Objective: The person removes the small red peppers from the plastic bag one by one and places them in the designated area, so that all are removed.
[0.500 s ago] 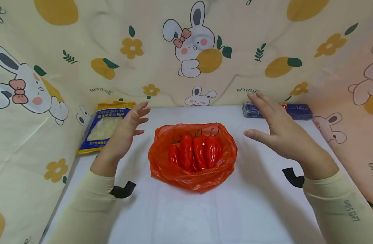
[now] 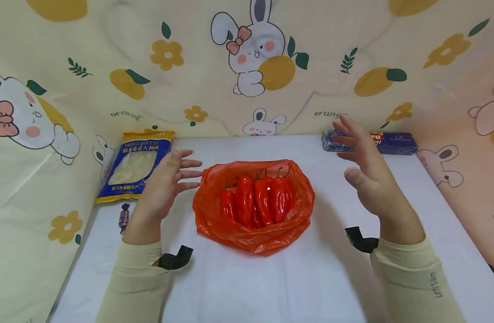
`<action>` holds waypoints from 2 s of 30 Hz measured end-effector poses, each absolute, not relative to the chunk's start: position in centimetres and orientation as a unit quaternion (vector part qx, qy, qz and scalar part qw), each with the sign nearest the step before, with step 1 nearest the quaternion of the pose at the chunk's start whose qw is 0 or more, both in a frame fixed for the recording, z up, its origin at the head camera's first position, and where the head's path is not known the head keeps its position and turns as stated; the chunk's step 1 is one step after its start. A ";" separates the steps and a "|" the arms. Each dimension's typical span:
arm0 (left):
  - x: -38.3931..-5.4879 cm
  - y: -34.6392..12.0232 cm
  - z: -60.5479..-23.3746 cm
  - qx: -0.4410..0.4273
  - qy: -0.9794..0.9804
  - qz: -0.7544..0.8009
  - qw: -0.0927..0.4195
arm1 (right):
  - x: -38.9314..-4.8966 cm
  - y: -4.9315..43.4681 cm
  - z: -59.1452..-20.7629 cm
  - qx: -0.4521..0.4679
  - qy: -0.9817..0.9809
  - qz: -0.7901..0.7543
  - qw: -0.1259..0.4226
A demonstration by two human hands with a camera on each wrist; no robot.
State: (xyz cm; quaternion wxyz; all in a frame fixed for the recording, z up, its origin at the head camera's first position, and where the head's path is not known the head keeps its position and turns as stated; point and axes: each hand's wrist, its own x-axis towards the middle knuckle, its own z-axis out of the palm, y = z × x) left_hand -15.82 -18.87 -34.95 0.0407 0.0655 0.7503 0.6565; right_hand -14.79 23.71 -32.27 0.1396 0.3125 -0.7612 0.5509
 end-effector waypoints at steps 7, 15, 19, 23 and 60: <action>-15.9 -19.3 -35.6 0.055 0.760 0.637 0.115 | -15.3 23.3 -33.9 0.320 -0.659 0.672 0.109; -16.3 -19.3 -36.2 0.041 0.763 0.621 0.172 | -15.4 21.9 -35.2 0.308 -0.641 0.702 0.034; -16.3 -18.9 -36.5 0.052 0.768 0.615 0.172 | -15.3 21.4 -35.2 0.307 -0.648 0.696 0.025; -16.4 -18.8 -36.8 0.059 0.764 0.621 0.167 | -15.2 21.2 -35.4 0.304 -0.647 0.699 0.020; -15.5 -16.6 -36.2 0.068 0.676 0.728 0.094 | -15.9 17.9 -39.0 0.241 -0.730 0.639 -0.030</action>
